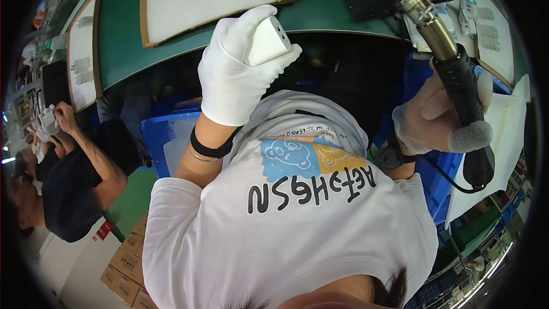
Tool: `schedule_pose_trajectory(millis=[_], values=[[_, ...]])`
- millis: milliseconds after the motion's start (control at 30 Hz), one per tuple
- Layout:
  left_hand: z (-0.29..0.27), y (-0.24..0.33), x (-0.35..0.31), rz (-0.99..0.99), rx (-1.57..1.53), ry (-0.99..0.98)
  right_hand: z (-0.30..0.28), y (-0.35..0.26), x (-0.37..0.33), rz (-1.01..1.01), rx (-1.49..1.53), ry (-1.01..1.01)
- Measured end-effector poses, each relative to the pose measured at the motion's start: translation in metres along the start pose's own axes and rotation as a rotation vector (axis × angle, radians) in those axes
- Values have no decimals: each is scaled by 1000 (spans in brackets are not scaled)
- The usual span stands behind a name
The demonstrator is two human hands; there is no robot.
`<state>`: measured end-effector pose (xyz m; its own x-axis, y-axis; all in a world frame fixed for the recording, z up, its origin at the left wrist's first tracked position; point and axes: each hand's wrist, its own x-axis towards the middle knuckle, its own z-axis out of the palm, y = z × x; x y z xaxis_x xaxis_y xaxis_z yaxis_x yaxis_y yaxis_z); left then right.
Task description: The person picks up a power adapter from a tray, turns it over, and applies heat to the USB ports with a heat gun. After setting the adapter back on the tray, they repeat the process with another power adapter.
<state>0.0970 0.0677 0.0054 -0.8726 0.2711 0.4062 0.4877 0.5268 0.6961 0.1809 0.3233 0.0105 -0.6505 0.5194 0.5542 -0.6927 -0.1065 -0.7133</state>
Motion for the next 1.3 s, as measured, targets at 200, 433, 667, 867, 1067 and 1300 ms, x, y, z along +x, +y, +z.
schedule_pose_trajectory(millis=[200, 433, 667, 867, 1067, 1300], values=[[-2, 4, -1, -56, 149, -63, 17, 4, -11, 18, -51, 137], [-3, 7, 1, -78, 134, -90, 21, 3, -9, -43, -539, 97], [2, -5, -1, -204, -288, -147, 29, -2, 2, 74, -397, 116], [4, -2, 0, -506, -875, -198, 13, 2, 0, 212, 219, -4], [11, -8, 3, -384, -949, -165, 25, 0, -2, 129, 119, 183], [14, -10, 8, -310, -784, -143, 1, 5, -2, 162, 205, -19]])
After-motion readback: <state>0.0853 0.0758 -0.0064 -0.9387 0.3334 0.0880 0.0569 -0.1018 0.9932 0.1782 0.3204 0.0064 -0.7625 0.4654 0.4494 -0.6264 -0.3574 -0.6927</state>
